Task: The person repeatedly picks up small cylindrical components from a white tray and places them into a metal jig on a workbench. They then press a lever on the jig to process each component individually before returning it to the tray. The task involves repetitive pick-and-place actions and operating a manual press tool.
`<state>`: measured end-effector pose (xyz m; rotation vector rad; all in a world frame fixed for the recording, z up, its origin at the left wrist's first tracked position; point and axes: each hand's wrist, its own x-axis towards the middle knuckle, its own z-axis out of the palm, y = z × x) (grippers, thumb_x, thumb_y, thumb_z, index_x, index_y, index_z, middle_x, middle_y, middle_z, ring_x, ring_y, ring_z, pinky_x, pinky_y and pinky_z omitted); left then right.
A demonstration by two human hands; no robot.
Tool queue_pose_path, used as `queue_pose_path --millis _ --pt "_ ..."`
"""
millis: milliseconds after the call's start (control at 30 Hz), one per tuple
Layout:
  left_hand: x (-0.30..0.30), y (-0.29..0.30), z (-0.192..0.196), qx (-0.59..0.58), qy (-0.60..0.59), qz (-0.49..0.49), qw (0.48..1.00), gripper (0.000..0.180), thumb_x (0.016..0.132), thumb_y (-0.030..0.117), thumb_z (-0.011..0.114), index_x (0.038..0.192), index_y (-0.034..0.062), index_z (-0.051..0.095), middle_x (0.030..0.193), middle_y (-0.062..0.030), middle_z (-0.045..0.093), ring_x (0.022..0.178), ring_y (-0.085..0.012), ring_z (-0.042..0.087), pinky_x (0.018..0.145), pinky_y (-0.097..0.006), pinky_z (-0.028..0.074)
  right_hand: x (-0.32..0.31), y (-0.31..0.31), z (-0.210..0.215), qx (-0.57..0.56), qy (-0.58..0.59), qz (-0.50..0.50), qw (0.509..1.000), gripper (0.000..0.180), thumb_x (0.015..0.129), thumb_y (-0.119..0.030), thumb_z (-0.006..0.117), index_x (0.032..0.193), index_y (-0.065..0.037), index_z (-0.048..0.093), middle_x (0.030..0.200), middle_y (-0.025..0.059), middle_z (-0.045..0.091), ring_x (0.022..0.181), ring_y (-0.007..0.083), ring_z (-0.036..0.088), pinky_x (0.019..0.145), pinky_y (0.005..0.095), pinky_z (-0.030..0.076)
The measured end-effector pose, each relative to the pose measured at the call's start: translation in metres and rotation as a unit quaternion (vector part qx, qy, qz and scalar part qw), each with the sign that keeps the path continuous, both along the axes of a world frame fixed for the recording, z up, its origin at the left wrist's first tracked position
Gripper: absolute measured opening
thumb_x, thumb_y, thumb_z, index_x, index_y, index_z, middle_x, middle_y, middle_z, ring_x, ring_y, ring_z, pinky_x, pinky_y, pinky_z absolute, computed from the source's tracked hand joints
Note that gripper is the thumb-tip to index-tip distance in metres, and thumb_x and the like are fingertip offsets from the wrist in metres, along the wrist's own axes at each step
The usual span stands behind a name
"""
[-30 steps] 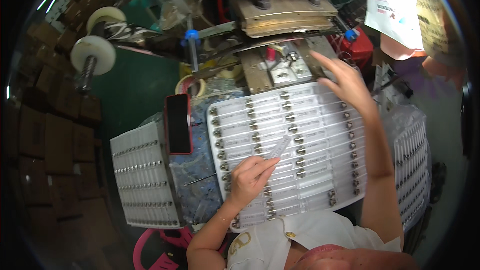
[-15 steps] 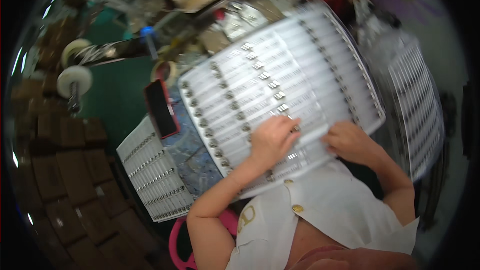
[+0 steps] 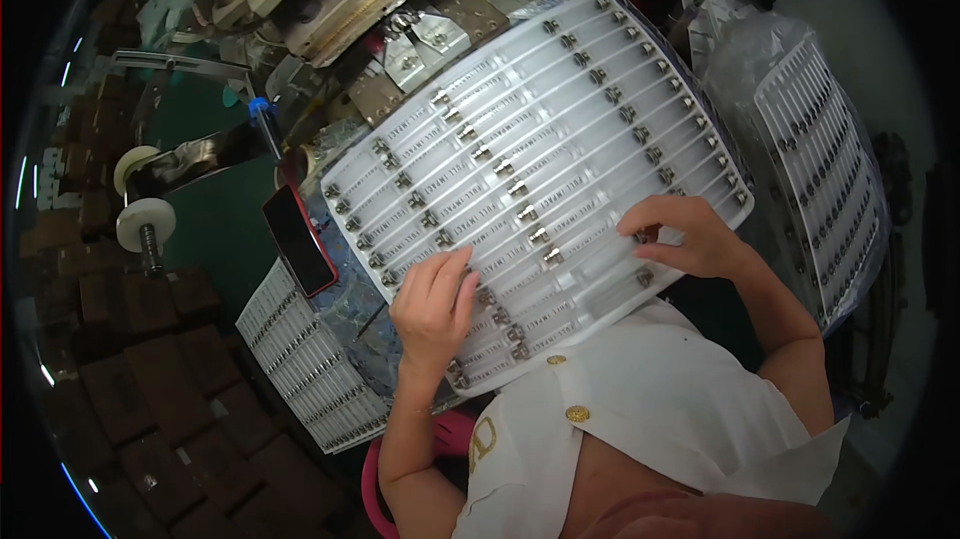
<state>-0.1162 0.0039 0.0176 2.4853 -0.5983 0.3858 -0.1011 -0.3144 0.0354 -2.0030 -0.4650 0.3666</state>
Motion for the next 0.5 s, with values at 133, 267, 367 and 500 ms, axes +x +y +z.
queue_pose_path --millis 133,267,367,500 --pt "0.041 0.015 0.002 -0.017 -0.006 0.039 0.999 0.028 0.077 0.006 0.070 0.105 0.0047 0.067 0.080 -0.0106 0.064 0.071 -0.0259 0.062 0.063 -0.033 0.049 0.050 0.006 0.017 0.042 -0.099 -0.031 0.994 0.036 0.072 0.007 0.069 0.106 -0.006 0.064 0.100 0.0053 0.063 0.084 0.0152 0.061 0.075 0.0278 0.051" --pt "0.104 0.008 0.003 0.002 -0.073 0.039 0.997 0.026 0.080 0.009 0.068 0.106 0.0093 0.068 0.072 -0.0089 0.060 0.063 -0.0244 0.059 0.057 -0.034 0.047 0.081 0.018 0.030 0.006 -0.241 0.020 0.970 0.041 0.075 0.006 0.067 0.113 -0.008 0.064 0.101 0.0067 0.063 0.082 0.0160 0.061 0.074 0.0271 0.050" --pt "0.143 0.000 0.010 0.000 -0.128 0.022 0.992 0.023 0.081 0.008 0.067 0.105 0.0095 0.068 0.068 -0.0080 0.057 0.056 -0.0204 0.055 0.054 -0.032 0.044 0.102 0.027 0.023 -0.016 -0.187 0.018 0.982 0.036 0.078 -0.001 0.066 0.113 -0.007 0.063 0.102 0.0082 0.062 0.087 0.0185 0.061 0.075 0.0277 0.049" --pt "0.139 -0.008 0.014 -0.022 -0.124 -0.005 0.992 0.020 0.082 0.007 0.067 0.102 0.0086 0.069 0.067 -0.0073 0.058 0.052 -0.0189 0.053 0.052 -0.031 0.043 0.103 0.047 -0.007 -0.093 -0.275 0.066 0.955 0.031 0.082 -0.011 0.065 0.112 -0.003 0.062 0.105 0.0104 0.060 0.099 0.0224 0.058 0.080 0.0285 0.048"
